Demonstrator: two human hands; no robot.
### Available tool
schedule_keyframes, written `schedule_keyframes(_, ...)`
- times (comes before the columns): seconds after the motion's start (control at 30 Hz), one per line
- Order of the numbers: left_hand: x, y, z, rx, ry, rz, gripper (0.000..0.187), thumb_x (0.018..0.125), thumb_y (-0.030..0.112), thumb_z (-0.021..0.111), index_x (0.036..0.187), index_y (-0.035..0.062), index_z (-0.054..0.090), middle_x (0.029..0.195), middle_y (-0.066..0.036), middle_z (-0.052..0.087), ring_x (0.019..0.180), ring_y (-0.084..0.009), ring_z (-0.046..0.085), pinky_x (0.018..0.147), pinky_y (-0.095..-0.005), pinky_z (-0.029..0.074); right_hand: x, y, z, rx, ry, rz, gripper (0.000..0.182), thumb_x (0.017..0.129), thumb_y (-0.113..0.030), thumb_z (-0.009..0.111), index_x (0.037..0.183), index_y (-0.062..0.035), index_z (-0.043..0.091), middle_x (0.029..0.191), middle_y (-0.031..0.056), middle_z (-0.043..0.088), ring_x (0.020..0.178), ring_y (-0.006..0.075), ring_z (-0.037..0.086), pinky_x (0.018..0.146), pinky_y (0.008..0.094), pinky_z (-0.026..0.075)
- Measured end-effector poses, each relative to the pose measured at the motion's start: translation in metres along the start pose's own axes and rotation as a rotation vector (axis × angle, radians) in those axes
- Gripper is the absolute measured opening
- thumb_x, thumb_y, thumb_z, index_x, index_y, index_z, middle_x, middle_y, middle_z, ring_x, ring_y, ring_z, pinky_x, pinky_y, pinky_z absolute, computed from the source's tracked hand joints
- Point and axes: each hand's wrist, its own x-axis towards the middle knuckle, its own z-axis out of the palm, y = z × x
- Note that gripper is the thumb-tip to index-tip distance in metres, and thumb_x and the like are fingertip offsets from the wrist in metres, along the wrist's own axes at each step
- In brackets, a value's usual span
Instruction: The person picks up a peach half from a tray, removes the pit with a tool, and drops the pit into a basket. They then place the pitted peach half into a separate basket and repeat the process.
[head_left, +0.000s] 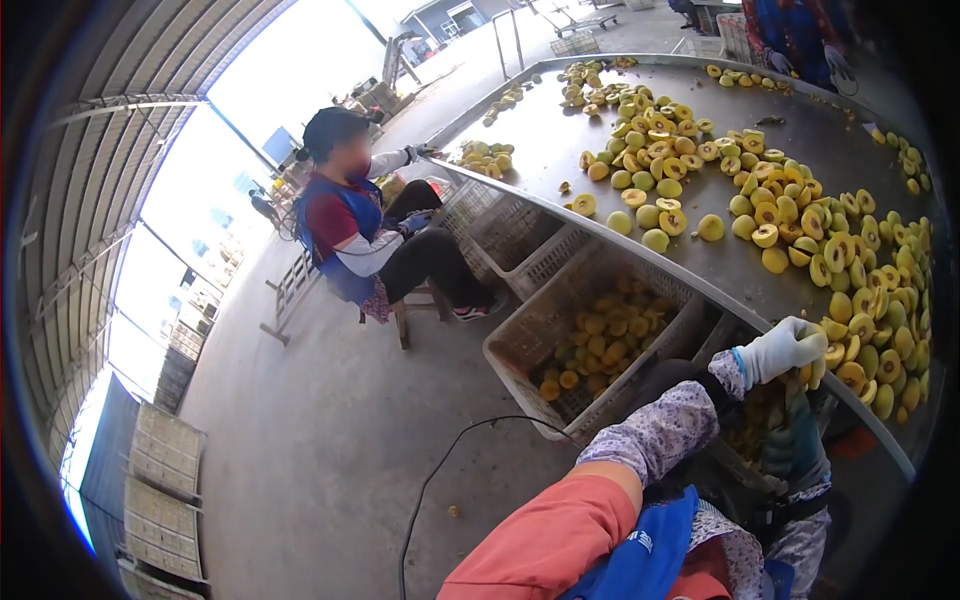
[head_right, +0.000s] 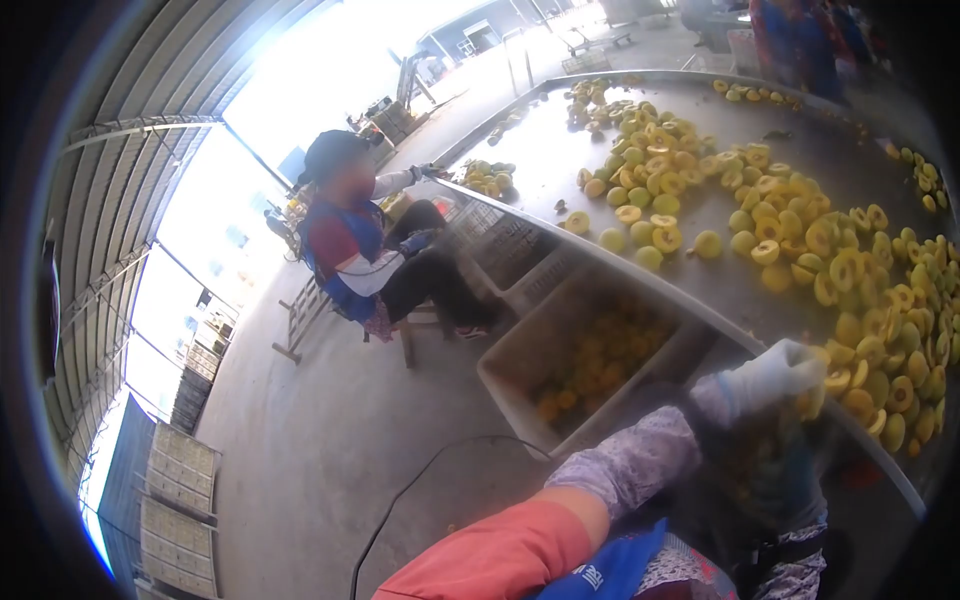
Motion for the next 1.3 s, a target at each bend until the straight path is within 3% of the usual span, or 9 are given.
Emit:
schedule_keyframes(0.1, 0.000, -0.001, 0.007, 0.046, 0.052, 0.038, 0.043, 0.097, 0.033, 0.054, 0.069, 0.0024, 0.069, 0.064, -0.008, 0.066, 0.055, -0.0152, 0.061, 0.056, -0.0246, 0.048, -0.001, -0.018, -0.016, 0.344, -0.778, 0.317, 0.052, 0.099, -0.068, 0.042, 0.074, -0.0220, 0.046, 0.047, -0.0089, 0.026, 0.032, 0.0048, 0.018, 0.030, 0.0216, 0.014)
schedule_keyframes(0.3, 0.000, -0.001, 0.009, -0.168, 0.053, 0.002, 0.042, 0.097, 0.028, 0.050, 0.068, 0.0015, 0.068, 0.062, -0.009, 0.066, 0.057, -0.0145, 0.060, 0.057, -0.0261, 0.047, -0.013, -0.002, -0.002, 0.315, -0.152, 0.112, 0.048, 0.101, -0.065, 0.042, 0.081, -0.0221, 0.051, 0.048, -0.0089, 0.028, 0.033, 0.0049, 0.021, 0.031, 0.0225, 0.017)
schedule_keyframes(0.57, 0.010, -0.023, 0.013, -0.327, 0.206, 0.091, 0.049, 0.106, 0.037, 0.045, 0.080, -0.0010, 0.063, 0.068, -0.016, 0.068, 0.046, -0.0230, 0.062, 0.043, -0.0301, 0.051, -0.037, -0.023, 0.038, 0.305, -0.231, -0.013, 0.049, 0.100, -0.064, 0.047, 0.073, -0.0224, 0.048, 0.048, -0.0101, 0.028, 0.032, 0.0053, 0.022, 0.030, 0.0230, 0.016)
schedule_keyframes(0.67, 0.004, -0.014, 0.015, -0.150, 0.243, 0.086, 0.047, 0.105, 0.032, 0.044, 0.081, -0.0036, 0.064, 0.071, -0.015, 0.069, 0.047, -0.0195, 0.062, 0.044, -0.0267, 0.050, 0.004, 0.010, 0.022, -0.306, -0.023, -0.626, 0.038, 0.106, -0.045, 0.047, 0.093, -0.0138, 0.063, 0.068, -0.0040, 0.057, 0.053, 0.0085, 0.054, 0.047, 0.0236, 0.044)
schedule_keyframes(0.7, 0.005, -0.016, 0.013, -0.096, 0.226, 0.097, 0.044, 0.103, 0.028, 0.046, 0.079, -0.0039, 0.066, 0.073, -0.015, 0.070, 0.050, -0.0176, 0.062, 0.047, -0.0255, 0.050, 0.042, 0.055, 0.000, -0.806, 0.315, -1.281, 0.035, 0.109, -0.038, 0.044, 0.109, -0.0091, 0.064, 0.080, -0.0030, 0.063, 0.068, 0.0086, 0.060, 0.059, 0.0228, 0.048)
schedule_keyframes(0.83, 0.008, -0.026, 0.004, -0.038, 0.130, 0.140, 0.043, 0.101, 0.029, 0.046, 0.082, -0.0047, 0.065, 0.074, -0.017, 0.071, 0.056, -0.0182, 0.064, 0.054, -0.0267, 0.053, -0.048, -0.046, 0.038, 0.171, -0.366, 0.223, 0.058, 0.097, -0.072, 0.041, 0.083, -0.0164, 0.047, 0.053, -0.0083, 0.030, 0.038, 0.0039, 0.022, 0.034, 0.0217, 0.018)
schedule_keyframes(1.03, 0.009, -0.017, 0.020, -0.113, 0.344, 0.038, 0.054, 0.106, 0.035, 0.035, 0.080, -0.0042, 0.062, 0.074, -0.020, 0.069, 0.053, -0.0212, 0.059, 0.056, -0.0285, 0.053, -0.041, -0.045, 0.044, 0.151, -0.357, 0.177, 0.059, 0.099, -0.070, 0.041, 0.084, -0.0135, 0.052, 0.054, -0.0064, 0.037, 0.039, 0.0050, 0.030, 0.034, 0.0224, 0.025)
schedule_keyframes(1.13, 0.010, -0.020, 0.021, 0.058, 0.361, 0.052, 0.054, 0.105, 0.038, 0.037, 0.082, -0.0036, 0.063, 0.072, -0.018, 0.068, 0.056, -0.0205, 0.060, 0.056, -0.0275, 0.051, -0.038, -0.035, 0.039, -0.318, -0.115, -0.378, 0.059, 0.102, -0.060, 0.043, 0.102, -0.0046, 0.064, 0.068, 0.0016, 0.060, 0.047, 0.0094, 0.051, 0.040, 0.0266, 0.041)
schedule_keyframes(1.3, 0.010, -0.022, 0.027, -0.118, 0.436, 0.037, 0.051, 0.105, 0.037, 0.041, 0.083, -0.0034, 0.063, 0.072, -0.019, 0.068, 0.058, -0.0224, 0.063, 0.055, -0.0314, 0.054, -0.016, -0.007, 0.046, -0.279, -0.017, -0.583, 0.048, 0.106, -0.045, 0.047, 0.100, -0.0012, 0.064, 0.074, -0.0008, 0.060, 0.062, 0.0047, 0.050, 0.054, 0.0236, 0.044)
